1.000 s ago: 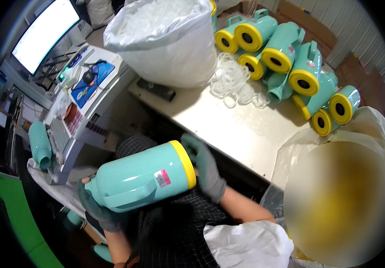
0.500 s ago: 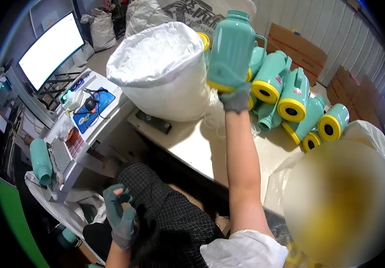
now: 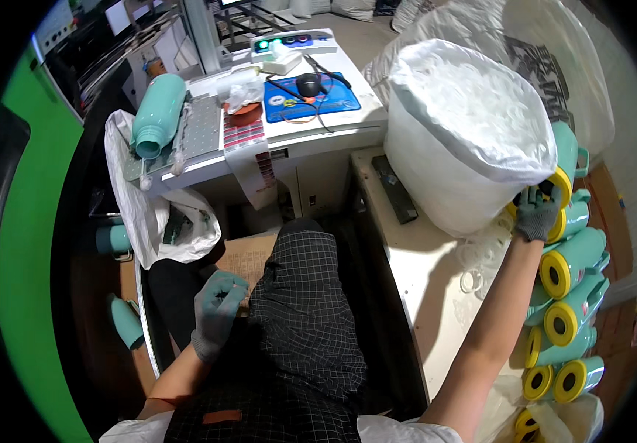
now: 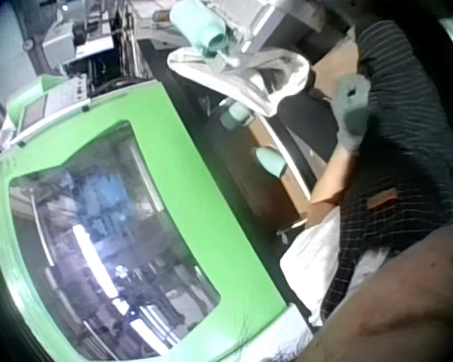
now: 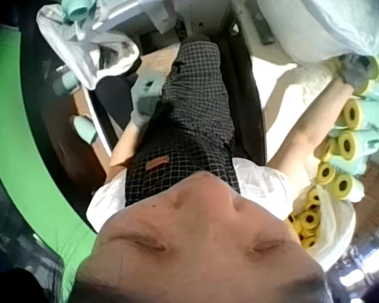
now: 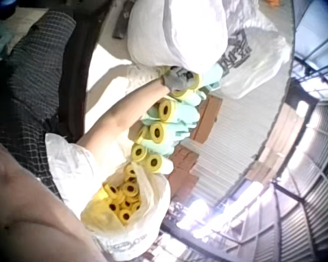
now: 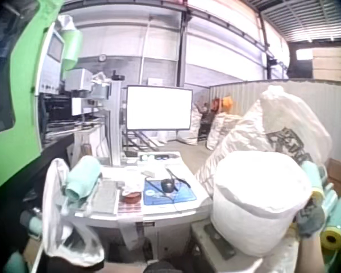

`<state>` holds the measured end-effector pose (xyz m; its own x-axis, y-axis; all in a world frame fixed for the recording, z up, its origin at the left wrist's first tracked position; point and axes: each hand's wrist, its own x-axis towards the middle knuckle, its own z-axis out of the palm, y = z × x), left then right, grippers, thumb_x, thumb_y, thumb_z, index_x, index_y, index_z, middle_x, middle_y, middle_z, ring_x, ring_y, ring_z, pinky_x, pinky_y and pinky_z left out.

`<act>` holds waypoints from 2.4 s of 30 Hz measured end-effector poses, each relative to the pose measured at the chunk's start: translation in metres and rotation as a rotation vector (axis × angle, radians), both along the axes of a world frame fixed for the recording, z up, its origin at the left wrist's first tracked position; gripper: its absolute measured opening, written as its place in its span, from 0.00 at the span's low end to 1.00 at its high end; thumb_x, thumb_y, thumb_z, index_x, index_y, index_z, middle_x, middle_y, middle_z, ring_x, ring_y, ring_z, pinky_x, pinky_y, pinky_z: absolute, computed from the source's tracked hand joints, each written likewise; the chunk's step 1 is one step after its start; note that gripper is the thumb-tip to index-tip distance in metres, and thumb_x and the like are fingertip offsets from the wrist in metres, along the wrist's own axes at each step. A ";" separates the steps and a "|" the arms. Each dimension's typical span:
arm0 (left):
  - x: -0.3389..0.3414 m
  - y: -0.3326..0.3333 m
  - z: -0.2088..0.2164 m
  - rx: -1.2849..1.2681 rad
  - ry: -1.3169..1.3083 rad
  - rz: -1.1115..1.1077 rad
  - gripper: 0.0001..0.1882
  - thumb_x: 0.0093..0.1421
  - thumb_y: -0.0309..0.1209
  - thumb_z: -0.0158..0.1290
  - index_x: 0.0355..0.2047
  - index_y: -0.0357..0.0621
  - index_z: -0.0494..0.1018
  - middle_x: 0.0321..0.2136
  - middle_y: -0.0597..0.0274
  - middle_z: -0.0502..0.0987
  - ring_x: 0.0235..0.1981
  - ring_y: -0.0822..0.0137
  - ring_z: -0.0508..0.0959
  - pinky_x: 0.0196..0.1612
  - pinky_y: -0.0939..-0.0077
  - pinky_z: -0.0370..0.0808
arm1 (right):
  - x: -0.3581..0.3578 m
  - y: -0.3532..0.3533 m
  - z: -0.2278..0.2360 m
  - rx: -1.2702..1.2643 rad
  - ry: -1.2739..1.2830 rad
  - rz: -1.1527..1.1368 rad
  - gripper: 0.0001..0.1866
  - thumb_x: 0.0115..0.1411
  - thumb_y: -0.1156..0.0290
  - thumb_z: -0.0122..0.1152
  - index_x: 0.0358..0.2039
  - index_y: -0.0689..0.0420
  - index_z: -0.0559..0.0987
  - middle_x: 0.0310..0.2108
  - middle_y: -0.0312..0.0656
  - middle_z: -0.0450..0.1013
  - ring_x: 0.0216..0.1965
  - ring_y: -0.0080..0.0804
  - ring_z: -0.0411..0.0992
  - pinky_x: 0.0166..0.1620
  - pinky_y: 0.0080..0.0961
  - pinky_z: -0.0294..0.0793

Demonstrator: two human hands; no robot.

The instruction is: The person assembles teal thermos bottles by inserting a white plastic liner into each bottle, applying a red and white label to the side, and screwing on a yellow lid. The person handles the bottles one at a time and places the completed units on a nearby table.

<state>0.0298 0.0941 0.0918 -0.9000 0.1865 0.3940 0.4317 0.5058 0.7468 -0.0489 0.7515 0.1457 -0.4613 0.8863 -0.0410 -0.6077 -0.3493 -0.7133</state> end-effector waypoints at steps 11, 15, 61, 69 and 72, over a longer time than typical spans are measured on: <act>-0.032 -0.119 -0.037 0.396 -0.079 0.455 0.06 0.66 0.26 0.58 0.40 0.35 0.79 0.36 0.60 0.78 0.37 0.67 0.79 0.42 0.71 0.77 | 0.044 -0.284 -0.106 0.806 -0.424 0.117 0.26 0.73 0.64 0.58 0.63 0.70 0.71 0.56 0.50 0.73 0.54 0.39 0.73 0.61 0.36 0.73; -0.061 -0.229 -0.100 0.572 -0.249 0.759 0.17 0.66 0.34 0.59 0.50 0.34 0.75 0.29 0.62 0.76 0.31 0.70 0.75 0.37 0.74 0.74 | 0.055 -0.438 -0.156 1.044 -0.464 0.521 0.26 0.71 0.72 0.59 0.65 0.67 0.68 0.65 0.51 0.65 0.64 0.44 0.65 0.68 0.39 0.62; 0.028 -0.163 -0.003 0.926 -0.503 0.036 0.27 0.70 0.40 0.54 0.64 0.40 0.66 0.51 0.62 0.76 0.49 0.71 0.76 0.53 0.71 0.74 | 0.078 -0.608 -0.101 -0.580 -0.349 1.700 0.49 0.70 0.48 0.61 0.77 0.58 0.45 0.73 0.51 0.55 0.68 0.46 0.65 0.67 0.48 0.71; 0.022 -0.067 -0.062 -0.179 0.089 -0.045 0.41 0.55 0.51 0.69 0.60 0.41 0.65 0.50 0.46 0.69 0.52 0.45 0.71 0.59 0.45 0.65 | 0.149 -0.463 -0.118 -0.410 -0.768 1.611 0.37 0.74 0.36 0.41 0.59 0.59 0.74 0.38 0.46 0.81 0.30 0.35 0.80 0.31 0.22 0.81; 0.030 -0.055 -0.061 -0.215 0.166 0.067 0.34 0.57 0.45 0.67 0.57 0.43 0.66 0.48 0.49 0.71 0.51 0.47 0.72 0.58 0.48 0.68 | 0.157 -0.466 -0.083 0.987 -0.565 0.800 0.14 0.67 0.72 0.62 0.51 0.62 0.79 0.39 0.43 0.78 0.32 0.31 0.77 0.38 0.26 0.78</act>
